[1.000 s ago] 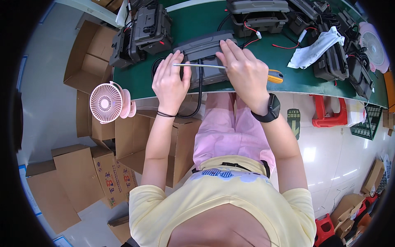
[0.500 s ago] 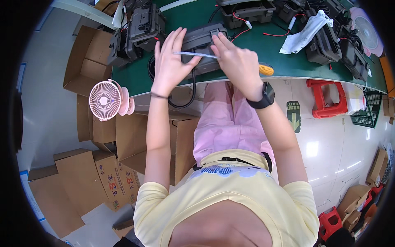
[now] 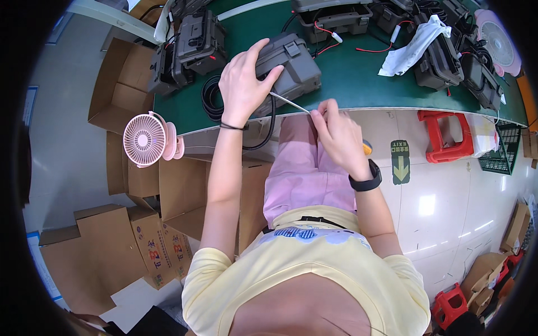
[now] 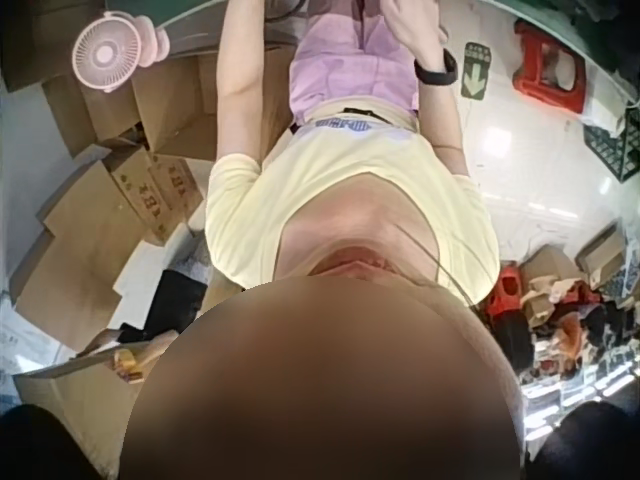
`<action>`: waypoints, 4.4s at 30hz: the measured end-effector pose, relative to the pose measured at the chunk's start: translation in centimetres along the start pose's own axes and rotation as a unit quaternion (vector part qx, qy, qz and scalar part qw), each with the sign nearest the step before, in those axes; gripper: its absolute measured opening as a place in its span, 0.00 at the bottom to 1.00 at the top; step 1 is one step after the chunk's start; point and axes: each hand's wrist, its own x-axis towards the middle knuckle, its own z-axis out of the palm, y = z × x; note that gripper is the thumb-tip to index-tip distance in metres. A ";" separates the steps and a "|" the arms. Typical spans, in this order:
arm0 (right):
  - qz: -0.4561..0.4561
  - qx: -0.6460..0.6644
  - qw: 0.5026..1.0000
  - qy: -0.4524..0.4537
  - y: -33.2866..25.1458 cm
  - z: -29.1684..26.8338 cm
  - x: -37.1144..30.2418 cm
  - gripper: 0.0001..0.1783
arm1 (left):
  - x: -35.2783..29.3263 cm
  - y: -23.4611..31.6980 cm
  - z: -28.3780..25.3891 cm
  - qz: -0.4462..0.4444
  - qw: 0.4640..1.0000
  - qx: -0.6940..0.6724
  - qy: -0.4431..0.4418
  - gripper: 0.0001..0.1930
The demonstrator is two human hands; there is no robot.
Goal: Assembling electronic boxes by inserting cables and using a screwdriver to fasten components, then packing them into shipping cartons.
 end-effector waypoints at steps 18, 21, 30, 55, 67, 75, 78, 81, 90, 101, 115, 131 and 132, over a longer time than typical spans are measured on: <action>-0.135 -0.141 0.978 0.076 -1.2 1.2 0.0 0.08 | -3.8 0.7 0.7 -0.066 0.981 -0.092 0.156 0.14; -0.131 0.010 0.990 0.049 -0.1 2.0 0.2 0.09 | -4.1 0.8 0.6 -0.050 0.982 -0.086 0.161 0.13; 0.207 0.665 0.663 -0.277 1.5 3.6 -0.7 0.12 | -4.7 1.0 0.6 -0.076 0.978 -0.109 0.162 0.15; -0.040 0.186 0.980 -0.053 0.8 2.5 -0.6 0.12 | -4.8 1.7 0.3 -0.049 0.979 -0.071 0.184 0.14; 0.136 0.338 0.911 -0.196 0.3 1.9 -2.5 0.15 | -4.7 1.8 0.6 -0.064 0.976 -0.053 0.200 0.13; 0.158 0.465 0.842 -0.223 -1.3 4.0 -1.8 0.15 | -4.6 1.1 0.4 -0.043 0.982 -0.052 0.178 0.13; 0.178 0.501 0.819 -0.214 -1.7 4.9 -2.4 0.14 | -4.6 1.1 0.5 -0.039 0.982 -0.054 0.179 0.13; 0.127 0.421 0.883 -0.167 -1.8 5.6 -2.6 0.14 | -4.6 1.0 0.5 -0.042 0.980 -0.067 0.182 0.12; 0.199 0.538 0.790 -0.217 -2.0 5.5 -2.7 0.13 | -5.0 0.8 0.3 -0.051 0.975 -0.094 0.194 0.11; -0.025 0.270 0.961 -0.056 -1.5 7.8 -2.7 0.14 | -5.7 0.1 0.0 -0.076 0.972 -0.117 0.191 0.12; 0.037 0.332 0.932 -0.137 -2.7 6.9 -1.9 0.12 | -6.5 -1.2 0.1 -0.096 0.967 -0.128 0.200 0.10; -0.086 0.312 0.813 -0.484 4.1 3.0 -2.4 0.14 | -10.5 -0.4 0.9 -0.088 0.933 -0.146 0.316 0.11; -0.120 0.353 0.801 -0.468 5.0 1.9 -2.6 0.14 | -10.5 0.0 1.0 -0.078 0.939 -0.130 0.310 0.11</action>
